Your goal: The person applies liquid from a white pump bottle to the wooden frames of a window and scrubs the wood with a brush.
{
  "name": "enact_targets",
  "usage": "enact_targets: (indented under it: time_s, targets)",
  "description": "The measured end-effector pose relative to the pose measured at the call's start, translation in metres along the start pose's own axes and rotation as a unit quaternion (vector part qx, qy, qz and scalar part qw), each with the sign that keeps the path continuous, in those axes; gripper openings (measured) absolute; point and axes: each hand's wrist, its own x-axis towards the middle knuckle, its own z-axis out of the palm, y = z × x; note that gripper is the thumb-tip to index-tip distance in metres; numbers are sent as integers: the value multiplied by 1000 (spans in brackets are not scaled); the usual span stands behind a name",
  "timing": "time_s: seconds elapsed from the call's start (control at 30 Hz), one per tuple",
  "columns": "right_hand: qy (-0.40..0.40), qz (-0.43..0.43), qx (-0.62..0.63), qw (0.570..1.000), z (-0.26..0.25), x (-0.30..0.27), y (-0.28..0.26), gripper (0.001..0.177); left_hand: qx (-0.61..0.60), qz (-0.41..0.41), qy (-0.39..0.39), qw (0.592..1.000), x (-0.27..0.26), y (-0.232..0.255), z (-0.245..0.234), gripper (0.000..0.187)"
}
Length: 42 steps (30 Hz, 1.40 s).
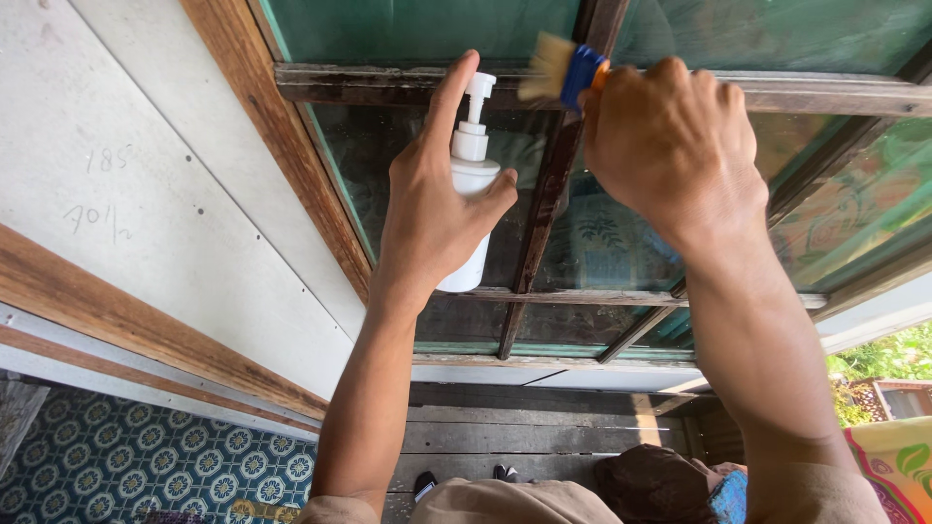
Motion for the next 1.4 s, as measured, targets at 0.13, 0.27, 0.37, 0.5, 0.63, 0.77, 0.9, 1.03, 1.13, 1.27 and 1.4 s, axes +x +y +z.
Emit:
enact_targets:
  time_s: [0.13,0.27,0.37,0.5,0.63,0.77,0.9,1.03,1.13,1.27,1.4]
  targets:
    - [137,-94,-40,985,13,0,12,40,6,23,5,1000,4,4,10,94]
    - [63,-36,-28,997,3,1,22,39,20,28,9,999,4,8,22,95]
    - [10,-42,-60,997,2,-1,25,44,17,25,8,1000,5,12,29,95]
    - [19,-122,-24,992,22,-5,32,41,-7,40,4,999,10,17,38,93]
    - [2,-138,-44,989,29,1,39,44,22,52,0,998,23,23,51,92]
    - [-3,-95,-6,995,16,6,44,45,26,34,-11,999,30,24,57,87]
    - [180,-105,33,977,7,-2,53,38,23,55,1,998,26,22,55,94]
    - [81,-98,16,992,25,3,46,43,-1,92,9,996,18,24,47,90]
    - [90,-118,6,989,27,6,52,48,23,55,0,998,16,25,43,88]
    - [209,-88,27,973,22,-2,56,46,21,36,0,999,17,21,41,93]
    - [26,-23,40,999,29,-8,48,46,-7,129,16,991,25,18,42,95]
